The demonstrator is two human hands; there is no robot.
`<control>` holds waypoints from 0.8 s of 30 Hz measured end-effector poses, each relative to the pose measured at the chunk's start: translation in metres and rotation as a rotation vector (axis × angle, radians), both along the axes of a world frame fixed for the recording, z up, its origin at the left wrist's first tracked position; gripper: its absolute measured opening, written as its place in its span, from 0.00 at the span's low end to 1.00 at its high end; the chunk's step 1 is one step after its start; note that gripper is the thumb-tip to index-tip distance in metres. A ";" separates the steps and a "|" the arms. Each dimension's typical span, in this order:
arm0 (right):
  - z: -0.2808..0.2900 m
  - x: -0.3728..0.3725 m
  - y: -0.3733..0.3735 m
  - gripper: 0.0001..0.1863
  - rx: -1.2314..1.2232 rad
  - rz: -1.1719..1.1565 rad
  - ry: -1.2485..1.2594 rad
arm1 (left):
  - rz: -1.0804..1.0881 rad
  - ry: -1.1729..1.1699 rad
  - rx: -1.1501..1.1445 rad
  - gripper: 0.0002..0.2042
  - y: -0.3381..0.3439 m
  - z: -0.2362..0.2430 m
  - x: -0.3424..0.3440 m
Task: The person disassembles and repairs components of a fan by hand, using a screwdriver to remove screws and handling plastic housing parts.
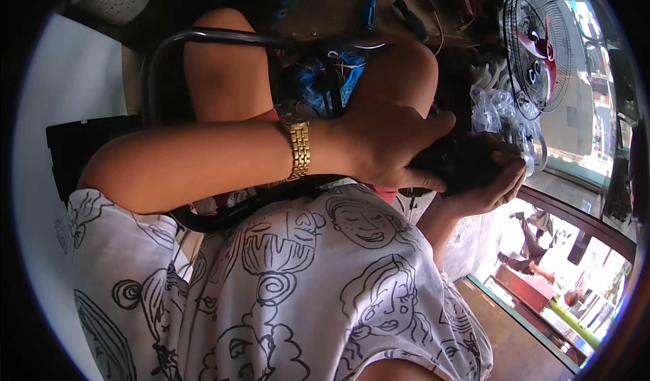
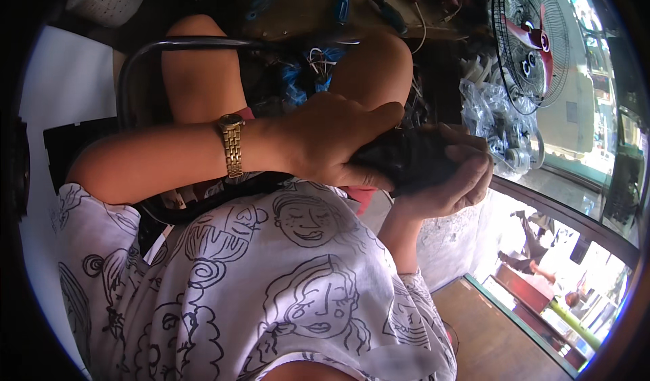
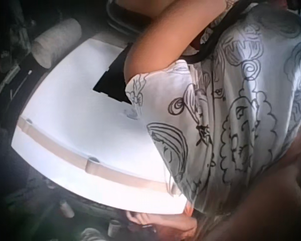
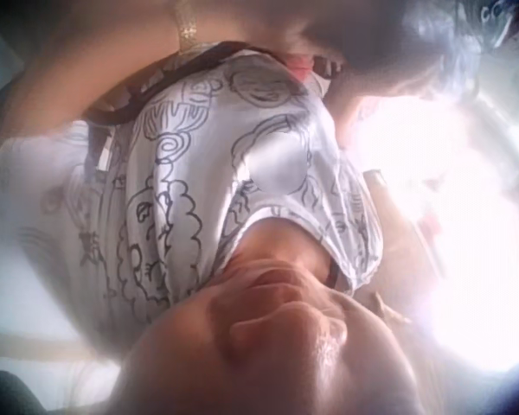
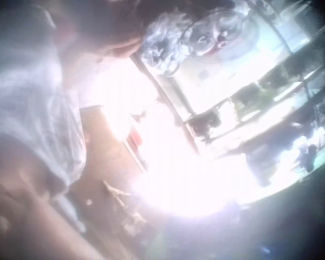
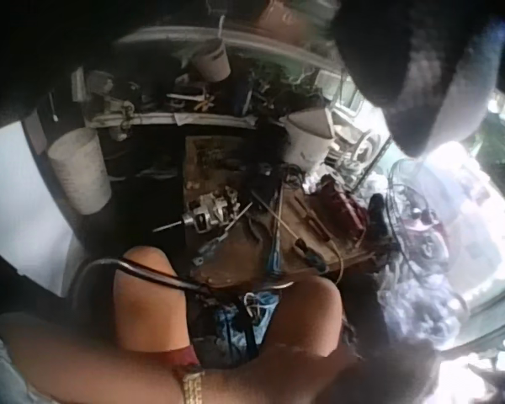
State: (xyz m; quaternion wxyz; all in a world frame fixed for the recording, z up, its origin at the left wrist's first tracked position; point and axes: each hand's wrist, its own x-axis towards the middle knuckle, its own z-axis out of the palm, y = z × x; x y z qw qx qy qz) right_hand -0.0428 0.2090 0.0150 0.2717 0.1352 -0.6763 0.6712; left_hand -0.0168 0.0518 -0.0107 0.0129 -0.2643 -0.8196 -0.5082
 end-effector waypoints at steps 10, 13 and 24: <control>0.006 -0.020 0.012 0.20 0.152 0.085 0.029 | 0.002 0.049 0.053 0.25 0.003 0.003 -0.006; 0.010 -0.028 0.013 0.20 0.203 0.005 -0.027 | 0.043 0.047 0.026 0.25 0.002 0.006 -0.007; 0.014 -0.009 -0.002 0.19 -0.043 0.133 -0.015 | 0.009 -0.076 0.028 0.29 -0.003 0.011 0.000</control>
